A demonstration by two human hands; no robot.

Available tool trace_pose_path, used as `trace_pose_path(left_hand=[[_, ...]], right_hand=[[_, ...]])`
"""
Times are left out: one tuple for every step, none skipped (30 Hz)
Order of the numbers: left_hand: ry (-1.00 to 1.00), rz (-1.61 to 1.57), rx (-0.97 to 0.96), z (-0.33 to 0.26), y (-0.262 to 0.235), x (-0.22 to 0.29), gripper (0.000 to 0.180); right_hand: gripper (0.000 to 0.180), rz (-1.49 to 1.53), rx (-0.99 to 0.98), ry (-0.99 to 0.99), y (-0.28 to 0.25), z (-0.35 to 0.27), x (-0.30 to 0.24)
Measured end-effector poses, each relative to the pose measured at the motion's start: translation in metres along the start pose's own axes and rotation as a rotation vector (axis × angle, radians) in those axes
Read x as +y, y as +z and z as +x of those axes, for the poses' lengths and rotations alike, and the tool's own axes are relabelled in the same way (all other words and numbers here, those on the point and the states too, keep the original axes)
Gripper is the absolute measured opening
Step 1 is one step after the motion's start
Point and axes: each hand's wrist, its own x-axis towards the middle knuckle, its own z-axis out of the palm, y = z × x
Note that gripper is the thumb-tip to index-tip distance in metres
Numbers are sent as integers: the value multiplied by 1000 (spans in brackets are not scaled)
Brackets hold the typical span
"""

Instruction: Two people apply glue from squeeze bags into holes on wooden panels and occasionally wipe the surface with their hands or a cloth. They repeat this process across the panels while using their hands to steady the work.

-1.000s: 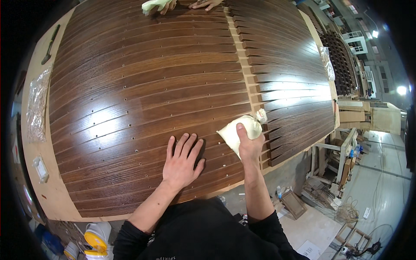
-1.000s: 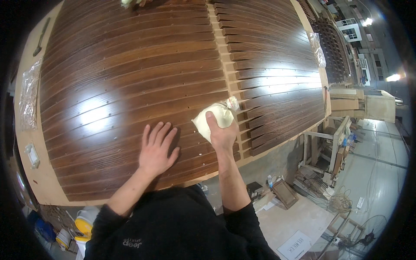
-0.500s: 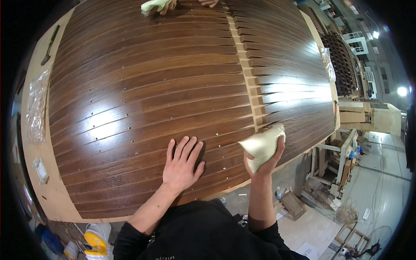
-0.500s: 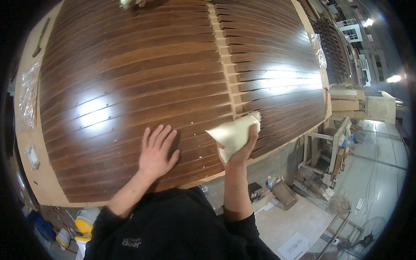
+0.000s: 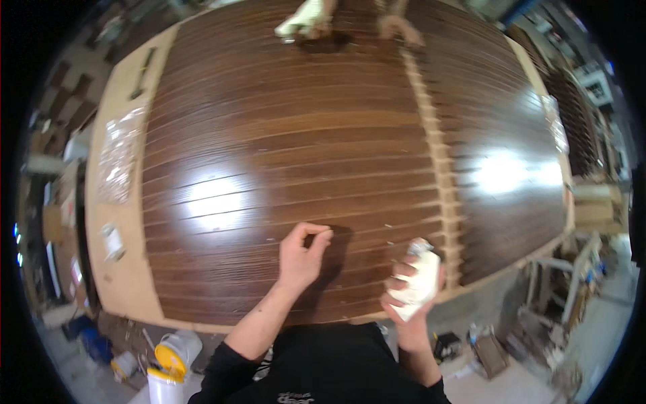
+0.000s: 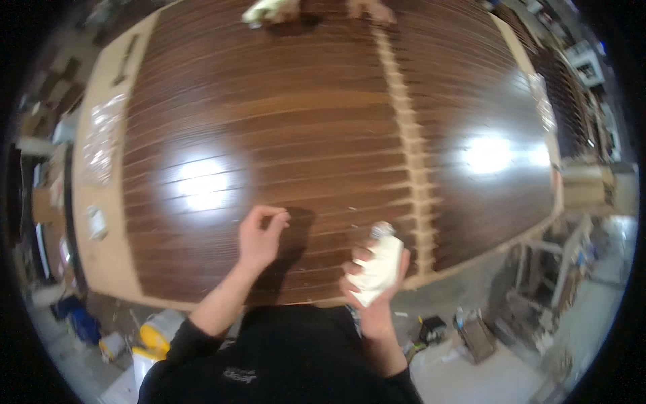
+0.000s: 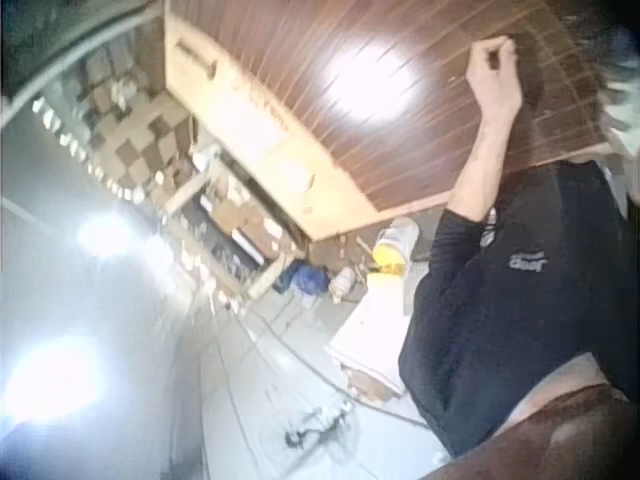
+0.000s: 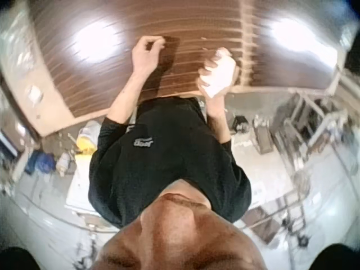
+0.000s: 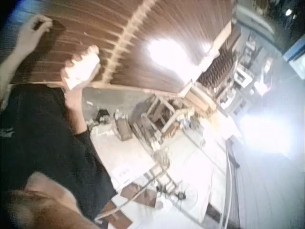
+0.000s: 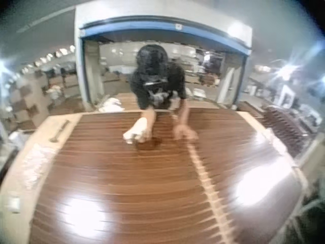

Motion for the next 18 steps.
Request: trace_pose_path(left_hand=[[-6, 78, 21, 0, -12, 6, 11], [-17, 148, 34, 1, -23, 7, 10], [35, 200, 77, 1, -37, 6, 13], [44, 226, 131, 2, -59, 3, 13], [0, 301, 259, 3, -82, -1, 19], [-49, 369, 391, 0, -107, -8, 25], [26, 378, 515, -6, -145, -32, 31], [1, 403, 574, -9, -180, -42, 32], [46, 583, 624, -17, -218, -46, 31], [202, 925, 700, -27, -283, -78, 30], [141, 981, 823, -36, -324, -93, 30], [33, 1393, 799, -62, -378, -110, 29], [245, 1351, 1093, -90, -452, -137, 29], [-83, 1190, 1101, -100, -477, -142, 37], [-435, 1006, 1339, -114, -518, -147, 54], [-799, 784, 1532, -113, -540, -155, 79], [-771, 1230, 1408, -59, -467, -152, 94], [-404, 1298, 1468, -84, -520, -160, 81]], right_hand=[[68, 7, -40, 19, -1, -2, -2], [68, 10, -79, 27, -5, -5, -7], [68, 10, -102, 20, -6, -9, -9], [67, 5, -123, 7, -7, -14, -11], [63, -2, -158, 0, -9, -16, -12], [59, -9, -192, -4, -10, -17, -12], [57, -79, -202, -19, -12, -19, -15], [56, -110, -219, -13, -12, -23, -21], [56, -101, -223, -14, -15, -25, -23], [56, -93, -228, -11, -14, -26, -23], [56, -106, -234, -21, -13, -29, -24], [56, -117, -226, -34, -11, -32, -22], [56, -107, -227, -17, -9, -30, -17], [56, -137, -228, -62, -9, -35, -17], [61, -139, -215, -89, -10, -33, -13], [66, -145, -197, -118, -12, -31, -7], [65, -202, -105, -252, -7, -44, -6], [67, -274, -261, -172, -15, -33, -9]])
